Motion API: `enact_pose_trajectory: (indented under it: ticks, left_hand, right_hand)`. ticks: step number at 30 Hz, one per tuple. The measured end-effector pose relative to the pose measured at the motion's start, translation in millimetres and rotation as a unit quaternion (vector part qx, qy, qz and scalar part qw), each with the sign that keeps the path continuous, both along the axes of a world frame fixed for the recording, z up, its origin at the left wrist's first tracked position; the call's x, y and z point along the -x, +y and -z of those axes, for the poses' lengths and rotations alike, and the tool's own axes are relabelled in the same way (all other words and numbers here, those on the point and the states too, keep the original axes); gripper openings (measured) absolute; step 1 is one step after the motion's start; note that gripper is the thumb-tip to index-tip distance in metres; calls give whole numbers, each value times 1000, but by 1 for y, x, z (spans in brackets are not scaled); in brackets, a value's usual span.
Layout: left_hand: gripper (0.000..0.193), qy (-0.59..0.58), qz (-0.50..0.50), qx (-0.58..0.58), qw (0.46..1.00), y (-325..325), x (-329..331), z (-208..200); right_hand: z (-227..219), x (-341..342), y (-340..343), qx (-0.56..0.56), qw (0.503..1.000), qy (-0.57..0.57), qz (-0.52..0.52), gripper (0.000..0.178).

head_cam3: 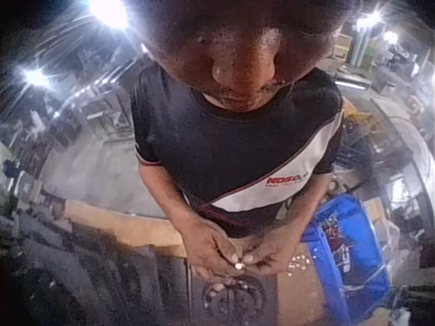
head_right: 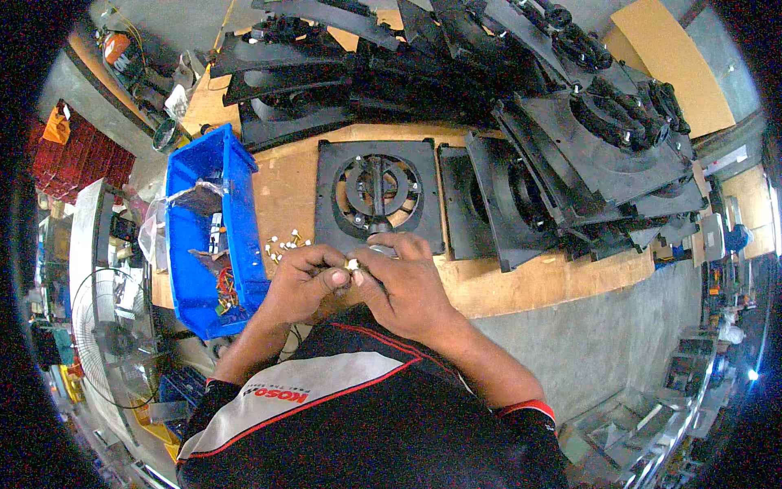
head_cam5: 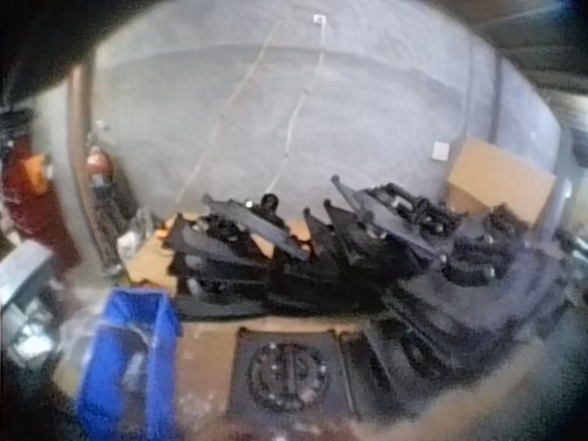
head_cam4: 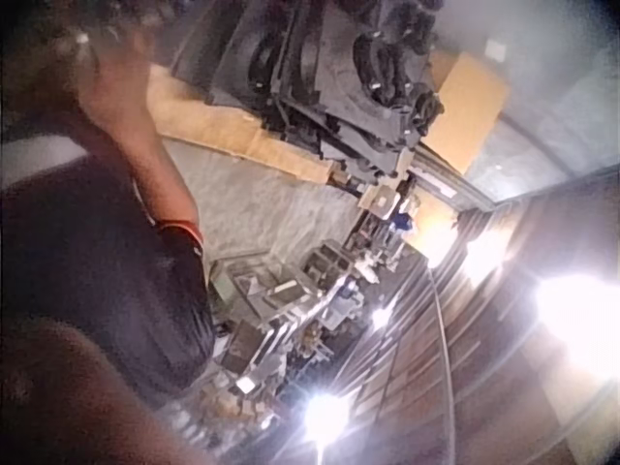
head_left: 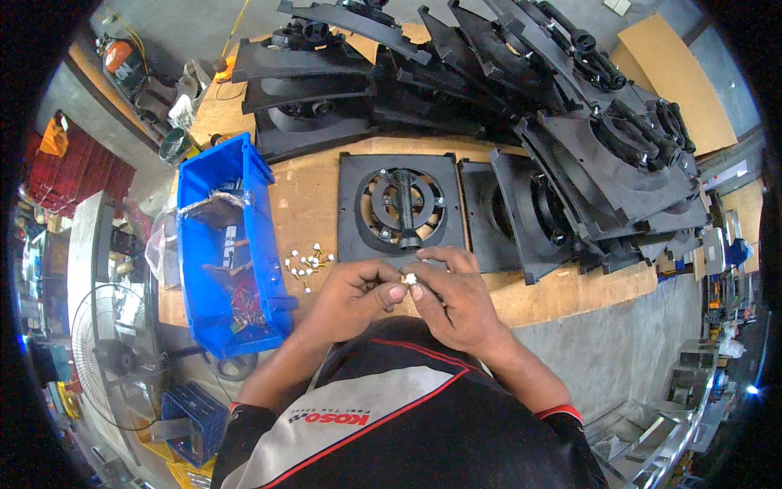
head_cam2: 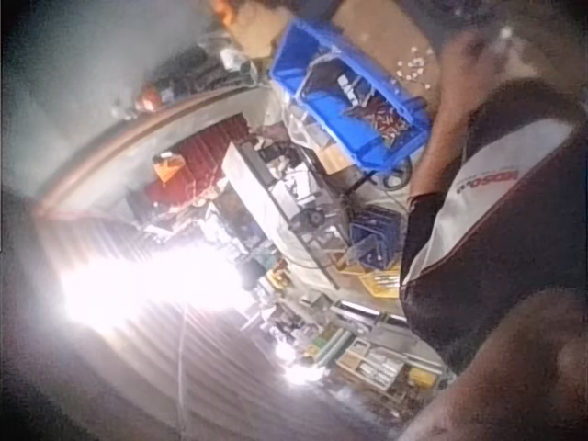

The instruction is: The person repeatedly picks small white and gold-colored components from a blue bin and a workbench, then joins them by hand. The person places the assembled units onto a black fan-like frame on the table. The person continues this cycle throughout the clip.

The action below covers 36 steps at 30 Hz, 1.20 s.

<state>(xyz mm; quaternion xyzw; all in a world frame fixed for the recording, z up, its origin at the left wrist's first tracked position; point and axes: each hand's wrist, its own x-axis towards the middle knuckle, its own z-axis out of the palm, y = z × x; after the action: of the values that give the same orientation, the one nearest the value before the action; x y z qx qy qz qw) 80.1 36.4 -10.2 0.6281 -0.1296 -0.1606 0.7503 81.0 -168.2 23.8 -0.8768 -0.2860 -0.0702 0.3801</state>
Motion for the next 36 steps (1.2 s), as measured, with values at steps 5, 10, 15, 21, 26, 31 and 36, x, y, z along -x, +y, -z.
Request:
enact_pose_trajectory:
  ticks: [5, 10, 15, 21, 26, 31, 36]
  left_hand:
    - [23, -48, -29, -40, 998, 0, 1, 1]
    - [21, -162, -124, -125, 971, -10, 5, 1]
    - [21, -235, -161, -141, 948, -10, 5, 7]
    - [23, -218, -155, -76, 961, -9, 7, 10]
    - [24, -279, -190, -114, 934, -10, 7, 12]
    - [24, -318, -213, -150, 912, -10, 7, 12]
    - [24, -347, -240, -178, 889, -13, 8, 15]
  right_hand:
    - [-1, 1, -1, 32, 999, 3, -1, 28]
    - [-4, 3, -1, 41, 999, 26, 13, 28]
    - [-11, 2, -1, 50, 998, 29, 7, 27]
    - [-18, 3, -1, 83, 997, -1, 0, 28]
    - [-19, 6, 1, 75, 997, 10, 22, 30]
    - [-19, 6, 3, 63, 998, 17, 26, 29]
    - [-15, 5, 3, 36, 997, 54, 30, 27]
